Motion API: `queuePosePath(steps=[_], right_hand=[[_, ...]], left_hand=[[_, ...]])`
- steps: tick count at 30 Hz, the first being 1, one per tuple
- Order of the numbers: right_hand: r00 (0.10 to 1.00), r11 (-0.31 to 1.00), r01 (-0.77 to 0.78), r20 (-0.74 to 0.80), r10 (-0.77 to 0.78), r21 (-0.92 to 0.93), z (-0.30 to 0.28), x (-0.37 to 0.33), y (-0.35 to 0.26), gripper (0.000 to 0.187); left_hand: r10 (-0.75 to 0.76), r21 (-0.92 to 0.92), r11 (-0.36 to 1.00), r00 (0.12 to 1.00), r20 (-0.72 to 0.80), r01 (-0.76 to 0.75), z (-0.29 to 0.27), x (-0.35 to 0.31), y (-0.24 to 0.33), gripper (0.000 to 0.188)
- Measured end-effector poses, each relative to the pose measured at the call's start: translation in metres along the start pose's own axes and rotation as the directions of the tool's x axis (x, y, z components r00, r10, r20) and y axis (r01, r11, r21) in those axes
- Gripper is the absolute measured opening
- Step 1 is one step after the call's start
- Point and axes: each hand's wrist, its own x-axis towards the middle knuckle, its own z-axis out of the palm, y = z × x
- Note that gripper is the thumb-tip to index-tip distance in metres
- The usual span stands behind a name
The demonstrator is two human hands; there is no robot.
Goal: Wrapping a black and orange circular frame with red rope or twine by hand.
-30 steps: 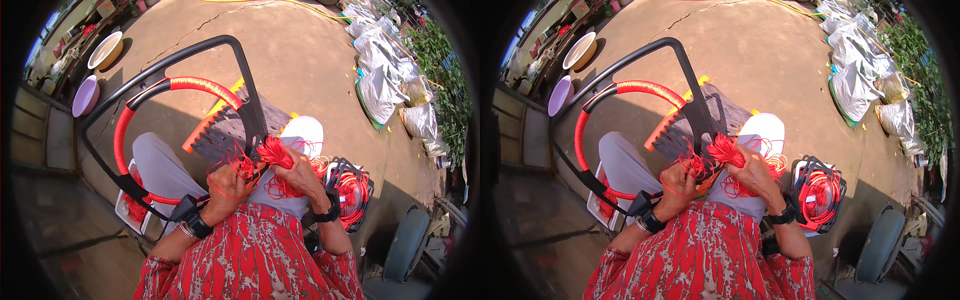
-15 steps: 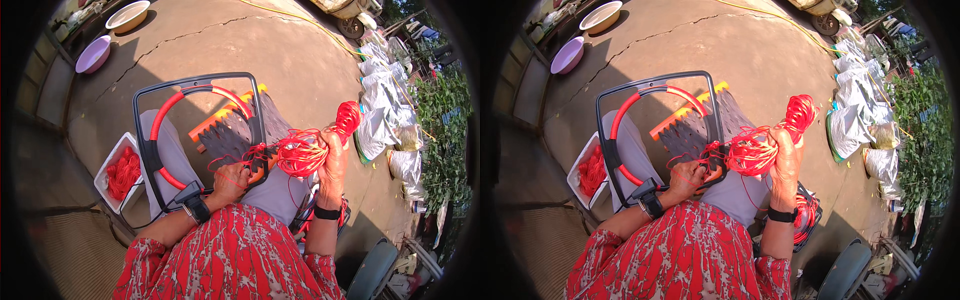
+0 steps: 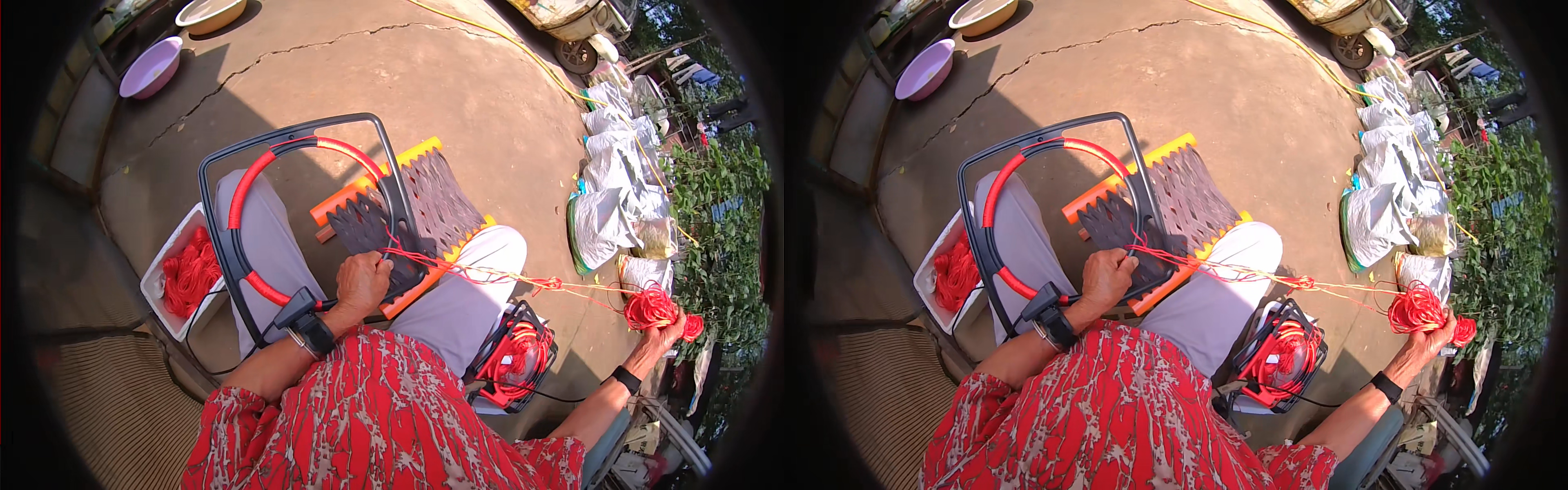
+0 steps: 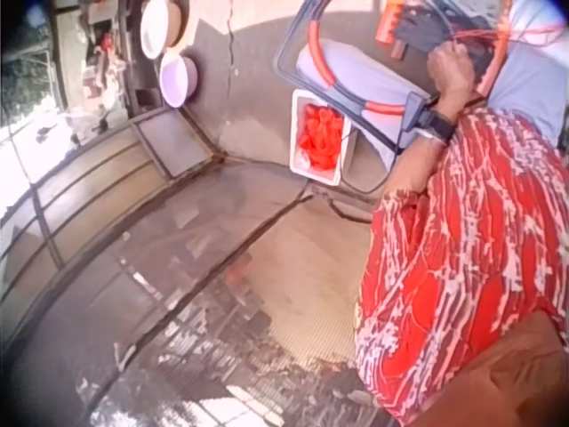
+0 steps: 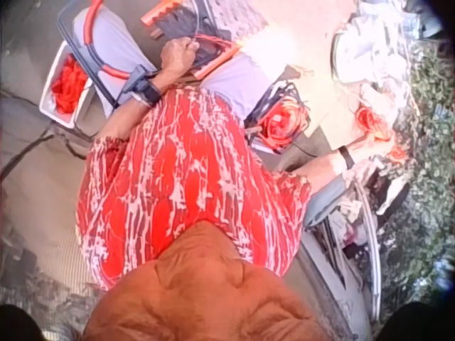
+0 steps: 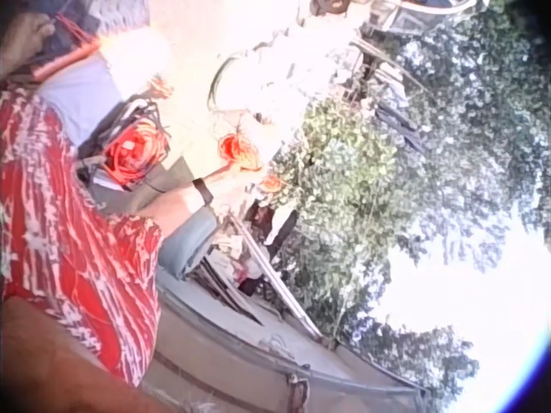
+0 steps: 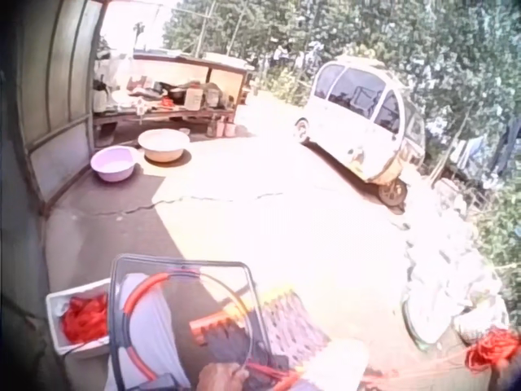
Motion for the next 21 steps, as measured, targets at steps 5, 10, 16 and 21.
queuePosePath(steps=[5,10,16,21], right_hand=[[0.98,0.981,0.149,-0.111,-0.163,-0.126,-0.053,0.007,-0.021,0.007],[0.992,0.97,0.122,-0.016,-0.129,-0.21,-0.036,-0.027,-0.029,0.01],[0.899,0.924,-0.135,0.349,0.266,-0.357,0.09,-0.18,0.029,0.014],[0.803,0.519,0.039,0.335,0.492,-0.854,0.152,-0.2,0.107,0.023]], left_hand=[[-0.096,-0.171,0.981,0.995,0.009,0.096,0.002,0.01,-0.009,0.028],[-0.219,-0.386,0.9,0.976,-0.001,0.202,-0.022,0.027,-0.009,0.029],[-0.156,-0.464,0.873,0.988,0.024,0.149,-0.028,0.029,0.015,0.027],[-0.112,-0.492,0.862,0.993,0.048,0.121,-0.042,0.023,0.027,0.028]])
